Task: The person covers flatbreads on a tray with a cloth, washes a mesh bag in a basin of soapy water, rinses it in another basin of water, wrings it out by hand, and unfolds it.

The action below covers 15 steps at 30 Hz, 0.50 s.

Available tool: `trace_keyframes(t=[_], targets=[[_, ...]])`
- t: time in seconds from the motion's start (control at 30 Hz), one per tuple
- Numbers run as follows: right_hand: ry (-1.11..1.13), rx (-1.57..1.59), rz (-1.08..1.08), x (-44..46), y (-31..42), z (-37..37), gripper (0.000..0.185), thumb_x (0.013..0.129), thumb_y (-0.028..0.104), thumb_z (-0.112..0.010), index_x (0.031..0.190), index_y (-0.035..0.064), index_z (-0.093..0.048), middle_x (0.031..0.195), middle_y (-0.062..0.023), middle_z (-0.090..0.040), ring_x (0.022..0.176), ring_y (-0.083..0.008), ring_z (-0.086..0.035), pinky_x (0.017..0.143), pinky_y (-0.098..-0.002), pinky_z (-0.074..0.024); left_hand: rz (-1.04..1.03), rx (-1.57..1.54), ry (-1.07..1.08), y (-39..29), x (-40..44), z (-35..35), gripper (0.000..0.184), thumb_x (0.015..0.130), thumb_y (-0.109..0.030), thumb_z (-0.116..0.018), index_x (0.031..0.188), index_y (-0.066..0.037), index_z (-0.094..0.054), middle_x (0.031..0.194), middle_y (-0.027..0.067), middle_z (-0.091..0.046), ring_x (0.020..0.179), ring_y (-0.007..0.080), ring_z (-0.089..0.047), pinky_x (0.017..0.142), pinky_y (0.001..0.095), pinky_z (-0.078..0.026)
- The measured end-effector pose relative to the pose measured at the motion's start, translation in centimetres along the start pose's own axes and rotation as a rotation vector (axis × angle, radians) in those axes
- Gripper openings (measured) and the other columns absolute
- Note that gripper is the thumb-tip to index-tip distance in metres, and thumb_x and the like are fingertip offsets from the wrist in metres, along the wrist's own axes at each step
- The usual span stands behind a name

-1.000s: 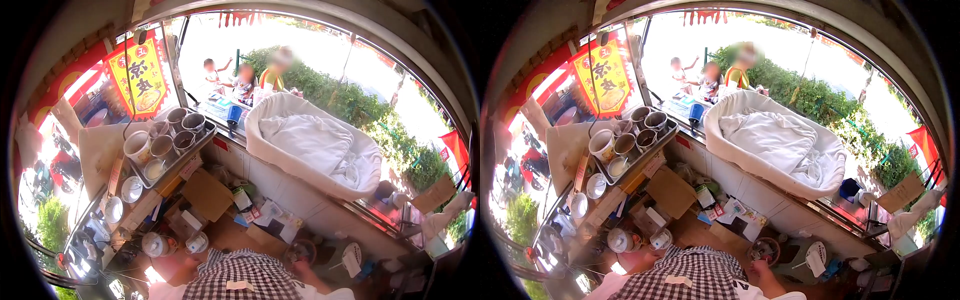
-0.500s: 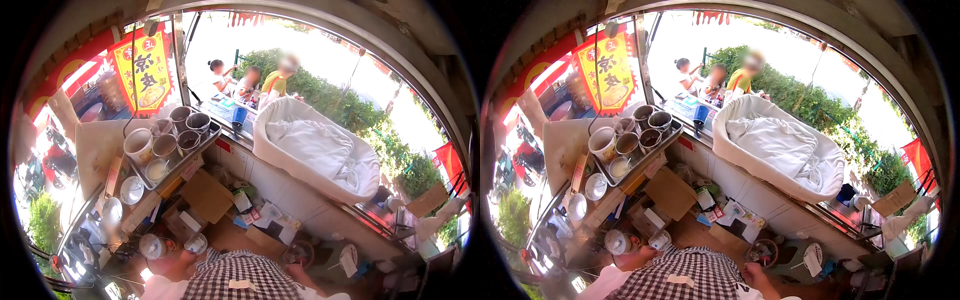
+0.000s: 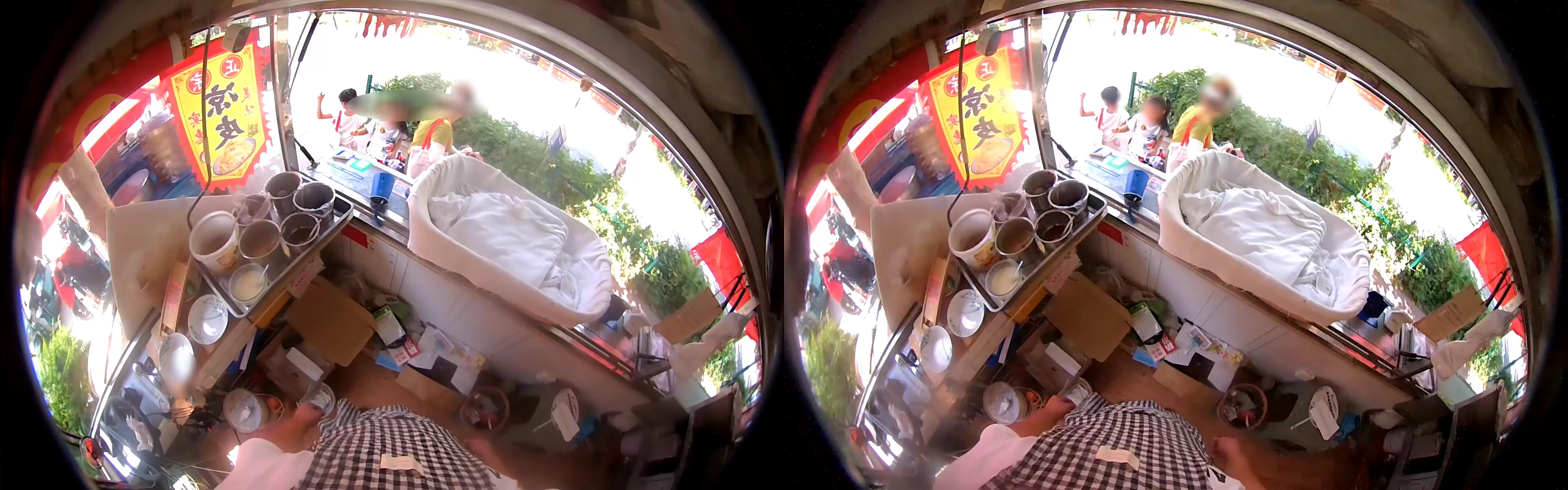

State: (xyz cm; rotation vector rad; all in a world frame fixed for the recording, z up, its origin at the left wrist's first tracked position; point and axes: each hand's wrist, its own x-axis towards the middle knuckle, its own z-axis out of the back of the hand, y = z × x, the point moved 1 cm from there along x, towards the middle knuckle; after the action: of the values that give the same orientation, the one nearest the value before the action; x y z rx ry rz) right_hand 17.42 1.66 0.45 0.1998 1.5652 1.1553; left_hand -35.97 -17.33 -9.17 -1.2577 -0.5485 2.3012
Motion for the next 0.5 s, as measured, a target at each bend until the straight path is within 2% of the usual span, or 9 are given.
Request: trace_keyframes(t=[0.03, 0.13, 0.23, 0.33, 0.43, 0.5], targets=[[-0.030, 0.135, -0.075, -0.1, 0.0, -0.6, 0.017, 0.088, 0.000, -0.049, 0.072, 0.0049, -0.052, 0.069, -0.0054, -0.048, 0.060, -0.0179, -0.048, 0.054, -0.0317, -0.0404, 0.033, -0.021, 0.001, 0.2, 0.5, 0.0, 0.028, 0.074, -0.029, -0.069, 0.089, -0.006, -0.076, 0.080, 0.0141, -0.072, 0.076, 0.0250, -0.071, 0.075, 0.0387, -0.056], [-0.122, 0.133, -0.227, -1.1, 2.4, -2.5, 0.019, 0.087, -0.002, -0.047, 0.070, 0.0062, -0.050, 0.066, -0.0056, -0.044, 0.055, -0.0180, -0.045, 0.050, -0.0313, -0.0373, 0.039, -0.072, -0.004, -0.8, 0.8, 0.6, 0.026, 0.077, -0.019, -0.074, 0.091, 0.003, -0.074, 0.073, 0.0098, -0.070, 0.066, 0.0188, -0.068, 0.062, 0.0333, -0.054], [-0.127, 0.160, -0.196, -1.2, 2.1, -3.3, 0.018, 0.087, -0.002, -0.048, 0.070, 0.0066, -0.050, 0.064, -0.0053, -0.045, 0.054, -0.0178, -0.046, 0.048, -0.0310, -0.0364, -0.013, -0.029, -0.008, 0.4, 2.8, 0.5, 0.026, 0.077, -0.019, -0.074, 0.091, 0.002, -0.075, 0.072, 0.0096, -0.070, 0.063, 0.0171, -0.067, 0.059, 0.0319, -0.053], [-0.175, 0.145, -0.213, -0.1, 0.3, -3.4, 0.014, 0.086, 0.002, -0.049, 0.074, 0.0070, -0.053, 0.069, -0.0068, -0.048, 0.059, -0.0197, -0.049, 0.052, -0.0326, -0.0381, 0.045, -0.046, 0.032, -0.4, 2.4, 1.4, 0.027, 0.077, -0.021, -0.073, 0.093, 0.001, -0.075, 0.071, 0.0094, -0.069, 0.062, 0.0168, -0.067, 0.058, 0.0323, -0.053], [-0.217, 0.113, -0.229, 0.6, -0.6, -3.6, 0.011, 0.086, 0.005, -0.051, 0.077, 0.0074, -0.055, 0.074, -0.0082, -0.051, 0.064, -0.0216, -0.051, 0.057, -0.0342, -0.0398, 0.072, 0.005, 0.074, -0.6, 2.5, 2.0, 0.030, 0.072, -0.033, -0.073, 0.091, -0.009, -0.077, 0.074, 0.0120, -0.071, 0.067, 0.0228, -0.070, 0.071, 0.0355, -0.057], [-0.236, 0.087, -0.229, 0.7, -1.1, -3.8, 0.009, 0.086, 0.008, -0.052, 0.079, 0.0076, -0.057, 0.077, -0.0092, -0.053, 0.067, -0.0229, -0.053, 0.059, -0.0352, -0.0410, 0.071, 0.015, 0.074, -0.6, 2.5, 2.2, 0.030, 0.072, -0.032, -0.073, 0.090, -0.009, -0.077, 0.074, 0.0120, -0.071, 0.067, 0.0229, -0.070, 0.070, 0.0357, -0.056]])
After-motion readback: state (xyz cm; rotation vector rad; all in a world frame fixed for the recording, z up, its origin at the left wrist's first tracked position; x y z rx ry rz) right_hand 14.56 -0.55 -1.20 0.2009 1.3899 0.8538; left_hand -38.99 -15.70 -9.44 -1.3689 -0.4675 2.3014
